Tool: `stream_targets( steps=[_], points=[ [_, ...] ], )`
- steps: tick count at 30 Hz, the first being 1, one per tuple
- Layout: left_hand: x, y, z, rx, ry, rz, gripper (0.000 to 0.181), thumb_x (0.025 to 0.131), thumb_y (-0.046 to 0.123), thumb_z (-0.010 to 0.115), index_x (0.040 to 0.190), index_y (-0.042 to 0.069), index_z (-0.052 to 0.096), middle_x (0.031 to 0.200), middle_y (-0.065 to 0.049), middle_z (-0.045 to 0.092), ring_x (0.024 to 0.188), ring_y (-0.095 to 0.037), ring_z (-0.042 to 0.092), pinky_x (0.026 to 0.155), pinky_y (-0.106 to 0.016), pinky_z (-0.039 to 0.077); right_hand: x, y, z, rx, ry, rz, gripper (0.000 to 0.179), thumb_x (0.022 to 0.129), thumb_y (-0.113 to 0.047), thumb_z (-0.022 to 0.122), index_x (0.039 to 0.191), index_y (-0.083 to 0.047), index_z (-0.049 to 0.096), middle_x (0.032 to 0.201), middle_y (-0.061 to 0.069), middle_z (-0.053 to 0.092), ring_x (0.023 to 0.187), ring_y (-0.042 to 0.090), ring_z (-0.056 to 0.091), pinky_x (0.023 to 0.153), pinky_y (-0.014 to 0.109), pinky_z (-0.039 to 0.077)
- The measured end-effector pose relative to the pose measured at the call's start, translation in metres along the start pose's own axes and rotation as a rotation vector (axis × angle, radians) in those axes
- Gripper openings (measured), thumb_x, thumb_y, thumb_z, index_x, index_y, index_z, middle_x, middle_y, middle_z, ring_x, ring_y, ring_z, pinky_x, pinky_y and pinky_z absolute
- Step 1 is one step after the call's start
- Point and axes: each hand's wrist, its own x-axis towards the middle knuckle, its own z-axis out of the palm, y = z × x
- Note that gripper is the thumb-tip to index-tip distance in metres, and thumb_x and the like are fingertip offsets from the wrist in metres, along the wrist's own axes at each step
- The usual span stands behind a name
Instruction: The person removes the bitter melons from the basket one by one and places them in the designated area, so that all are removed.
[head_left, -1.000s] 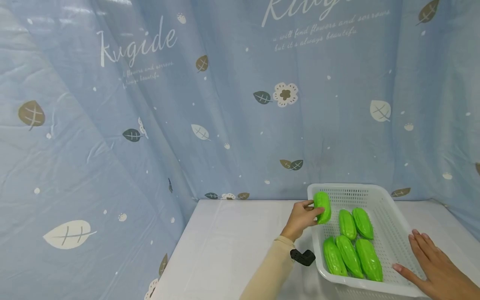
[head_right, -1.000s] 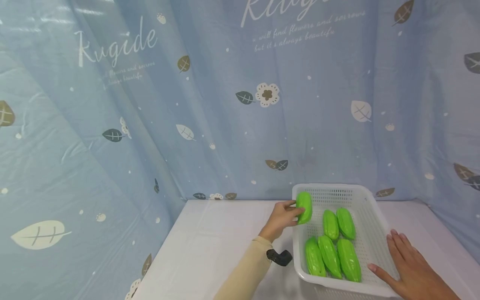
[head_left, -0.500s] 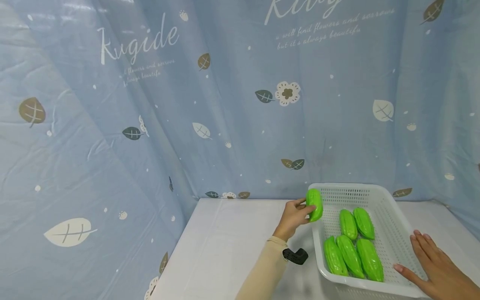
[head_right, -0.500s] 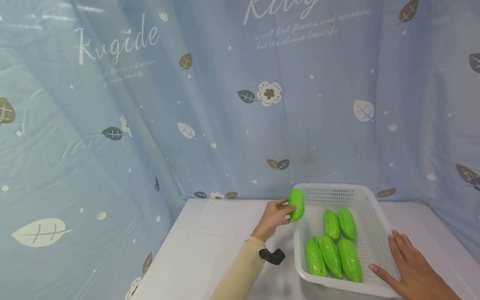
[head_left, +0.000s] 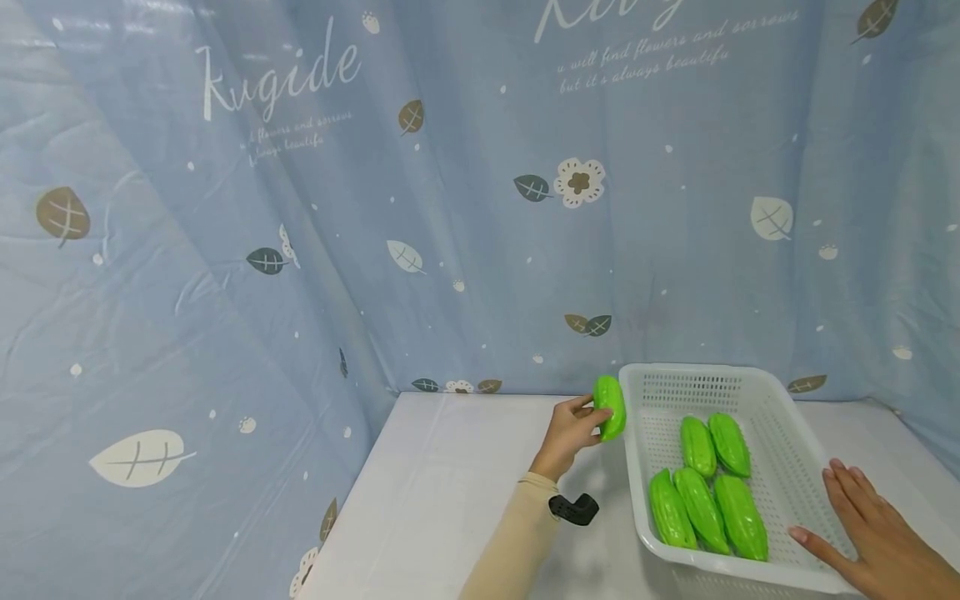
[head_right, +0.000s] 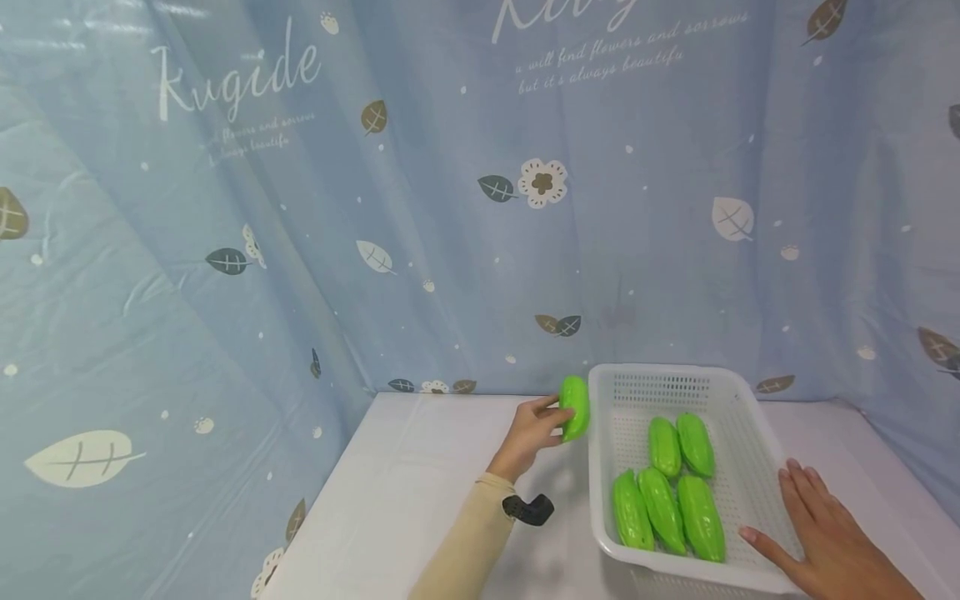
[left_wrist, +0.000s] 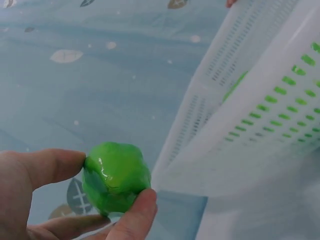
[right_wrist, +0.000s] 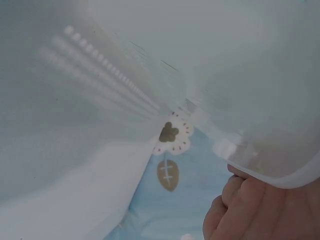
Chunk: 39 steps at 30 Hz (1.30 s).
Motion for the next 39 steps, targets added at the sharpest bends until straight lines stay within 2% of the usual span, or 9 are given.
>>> stream_targets(
  steps=[4,11,17,28,39],
  points=[
    [0.001,-0.002,-0.007,0.007,0.010,-0.011,0.056,0.092,0.017,0.077,0.142,-0.001,0.059,0.121,-0.014,0.074,0.109,-0.025,0.073,0.088,-0.043,0.064,0.000,0.000,0.000,-0.007,0.001,0.004,0.114,0.102,-0.058,0.055,0.152,0.021,-0.010,0.157,0.044,-0.021,0.144,0.058,-0.030,0.108,0.087,0.007],
    [0.000,-0.005,-0.018,0.032,0.000,-0.011,0.057,0.094,0.018,0.076,0.145,0.001,0.057,0.127,-0.015,0.071,0.113,-0.026,0.072,0.090,-0.042,0.064,0.001,0.000,0.000,-0.012,0.007,0.002,0.114,0.101,-0.058,0.055,0.152,0.022,-0.008,0.157,0.045,-0.019,0.144,0.056,-0.032,0.106,0.087,0.010],
    [0.001,-0.011,-0.027,0.051,0.001,-0.019,0.057,0.095,0.020,0.075,0.145,0.001,0.057,0.126,-0.015,0.071,0.113,-0.026,0.072,0.090,-0.040,0.063,0.001,0.001,0.001,-0.016,0.018,0.001,0.115,0.101,-0.058,0.056,0.152,0.021,-0.008,0.157,0.044,-0.020,0.144,0.055,-0.034,0.106,0.086,0.011],
    [-0.001,-0.020,-0.041,0.082,-0.001,-0.022,0.057,0.096,0.021,0.074,0.146,0.000,0.055,0.128,-0.015,0.072,0.112,-0.024,0.072,0.089,-0.038,0.064,0.001,0.001,0.001,0.008,0.012,-0.007,0.113,0.102,-0.057,0.055,0.152,0.021,-0.010,0.157,0.044,-0.021,0.143,0.054,-0.036,0.111,0.085,-0.004],
    [-0.002,-0.030,-0.049,0.111,0.011,-0.042,0.060,0.097,0.020,0.073,0.147,-0.005,0.051,0.130,-0.019,0.069,0.114,-0.026,0.071,0.089,-0.038,0.064,0.000,0.001,0.002,0.010,0.013,-0.014,0.113,0.102,-0.056,0.056,0.153,0.019,-0.012,0.158,0.042,-0.023,0.142,0.051,-0.039,0.111,0.081,-0.016]
  ],
)
